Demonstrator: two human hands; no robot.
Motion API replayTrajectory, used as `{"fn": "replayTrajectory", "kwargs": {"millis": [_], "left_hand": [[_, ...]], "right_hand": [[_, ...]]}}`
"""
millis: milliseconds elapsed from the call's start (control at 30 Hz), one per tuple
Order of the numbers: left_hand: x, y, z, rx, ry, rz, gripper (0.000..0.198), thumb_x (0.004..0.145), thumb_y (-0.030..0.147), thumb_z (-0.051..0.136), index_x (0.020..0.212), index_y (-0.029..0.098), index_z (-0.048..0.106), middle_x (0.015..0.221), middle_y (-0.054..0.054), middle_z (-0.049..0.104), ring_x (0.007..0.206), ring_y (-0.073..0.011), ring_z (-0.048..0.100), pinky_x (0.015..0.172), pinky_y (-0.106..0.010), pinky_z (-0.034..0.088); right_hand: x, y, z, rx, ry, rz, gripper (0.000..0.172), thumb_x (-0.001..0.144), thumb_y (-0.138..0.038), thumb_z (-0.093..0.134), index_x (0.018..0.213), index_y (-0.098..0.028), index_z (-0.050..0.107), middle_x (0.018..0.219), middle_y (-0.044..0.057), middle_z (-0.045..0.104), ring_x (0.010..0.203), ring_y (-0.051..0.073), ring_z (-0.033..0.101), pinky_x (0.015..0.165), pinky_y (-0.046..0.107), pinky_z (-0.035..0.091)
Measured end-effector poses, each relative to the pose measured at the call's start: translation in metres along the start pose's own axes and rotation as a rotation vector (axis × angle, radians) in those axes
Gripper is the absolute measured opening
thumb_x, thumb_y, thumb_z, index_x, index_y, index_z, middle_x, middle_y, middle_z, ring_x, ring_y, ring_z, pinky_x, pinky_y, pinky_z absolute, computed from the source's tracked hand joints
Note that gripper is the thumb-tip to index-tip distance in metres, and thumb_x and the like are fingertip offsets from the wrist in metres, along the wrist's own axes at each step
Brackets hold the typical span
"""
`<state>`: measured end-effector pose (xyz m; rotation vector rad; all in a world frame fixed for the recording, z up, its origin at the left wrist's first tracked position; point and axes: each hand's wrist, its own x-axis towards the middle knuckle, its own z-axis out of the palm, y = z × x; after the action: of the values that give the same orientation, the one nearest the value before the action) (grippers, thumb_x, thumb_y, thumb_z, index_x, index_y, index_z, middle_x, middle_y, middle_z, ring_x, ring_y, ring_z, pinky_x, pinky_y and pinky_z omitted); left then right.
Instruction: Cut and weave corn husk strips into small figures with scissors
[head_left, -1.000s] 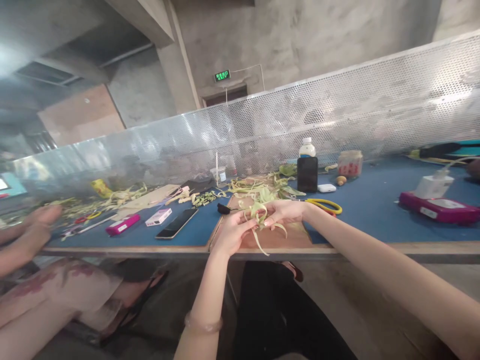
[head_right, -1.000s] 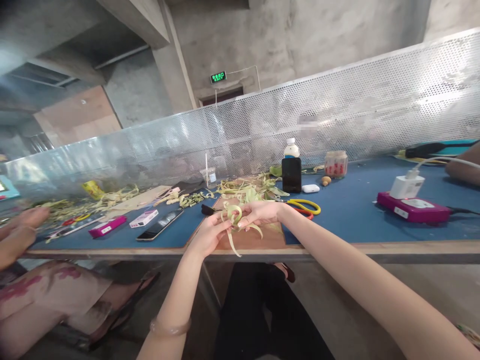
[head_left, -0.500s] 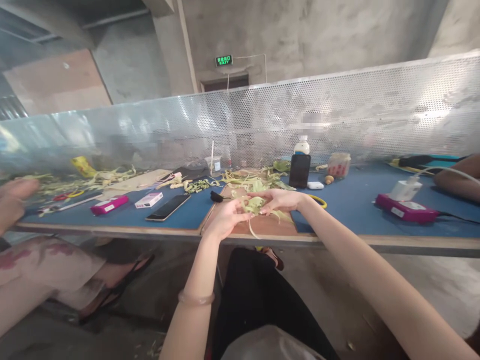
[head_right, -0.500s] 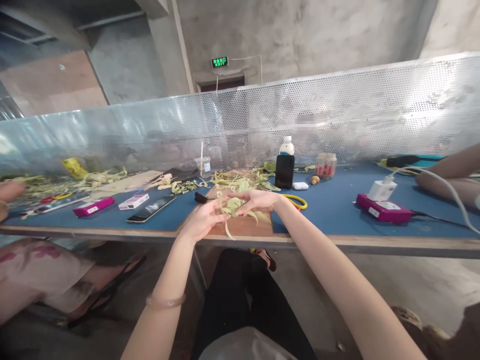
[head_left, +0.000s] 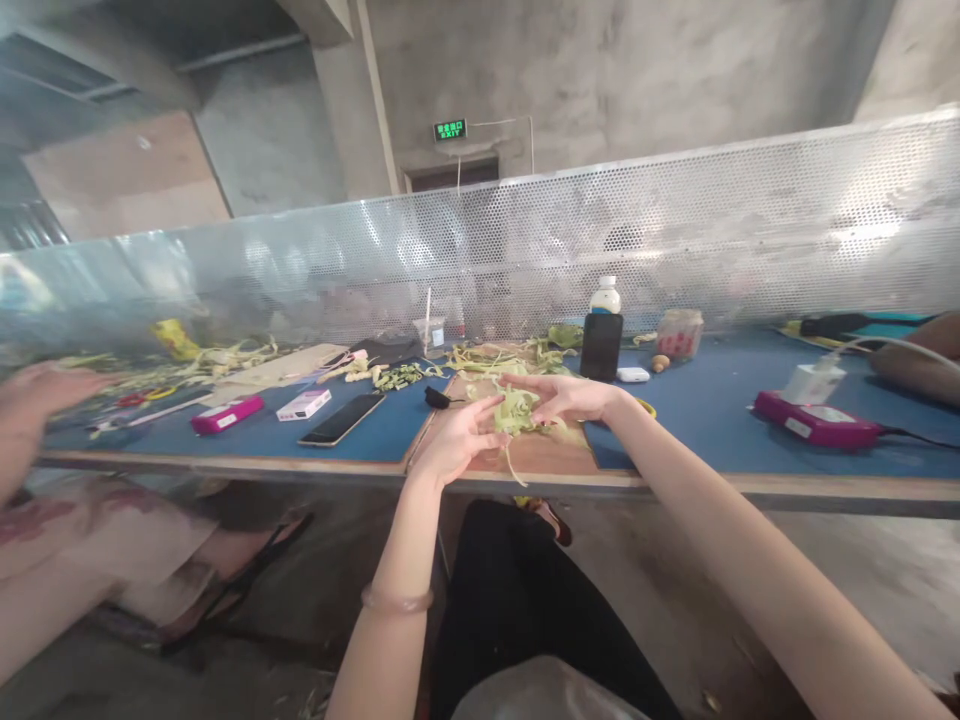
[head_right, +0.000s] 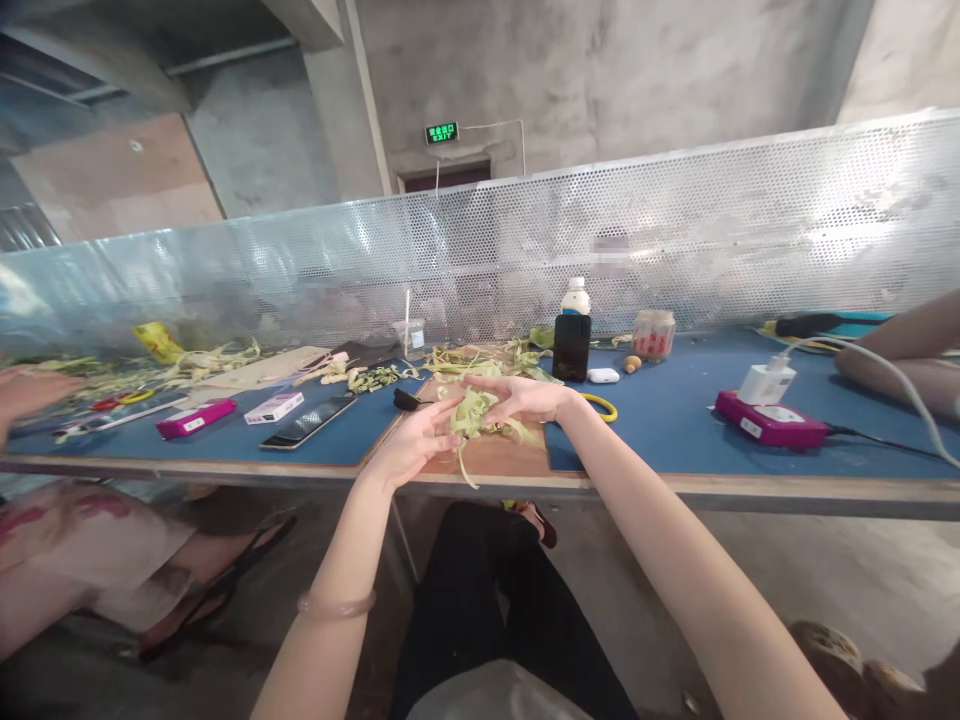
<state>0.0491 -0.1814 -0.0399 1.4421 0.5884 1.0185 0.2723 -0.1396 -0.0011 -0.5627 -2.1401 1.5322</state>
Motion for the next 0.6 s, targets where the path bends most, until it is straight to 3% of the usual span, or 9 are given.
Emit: {"fn": "replayTrajectory", "kwargs": {"millis": [200, 400, 600], "left_hand": [[0.0021, -0.0015, 0.0024, 0.065, 0.030, 0.022, 0.047, 0.060, 0.010, 0.073, 0.105, 0.014, 0.060, 0.112, -0.012, 0.060, 0.095, -0.0193, 0.058, 0.079, -0.028, 0.047], [0.0030, -0.0030, 0.0037, -0.002, 0.095, 0.046, 0.028, 0.072, 0.031, 0.065, 0.091, 0.011, 0.062, 0.091, -0.011, 0.065, 0.080, -0.0170, 0.062, 0.075, -0.029, 0.049], [0.0040, -0.0044, 0.0030, -0.047, 0.102, 0.047, 0.027, 0.076, 0.039, 0.059, 0.085, 0.013, 0.062, 0.082, -0.008, 0.065, 0.072, -0.0152, 0.063, 0.069, -0.027, 0.050]], "right_hand": [[-0.0024, -0.0055, 0.0029, 0.010, 0.000, -0.038, 0.077, 0.071, -0.014, 0.064, 0.136, -0.034, 0.027, 0.148, 0.002, 0.012, 0.071, 0.005, 0.051, 0.059, 0.019, 0.045], [-0.0028, -0.0058, 0.0020, 0.011, -0.006, -0.026, 0.080, 0.071, -0.014, 0.063, 0.138, -0.032, 0.023, 0.145, 0.004, 0.023, 0.069, 0.006, 0.051, 0.058, 0.020, 0.045], [-0.0059, -0.0102, 0.0013, -0.036, 0.028, -0.065, 0.077, 0.072, -0.015, 0.062, 0.137, -0.033, 0.025, 0.149, 0.001, 0.008, 0.071, 0.006, 0.050, 0.061, 0.020, 0.045]]}}
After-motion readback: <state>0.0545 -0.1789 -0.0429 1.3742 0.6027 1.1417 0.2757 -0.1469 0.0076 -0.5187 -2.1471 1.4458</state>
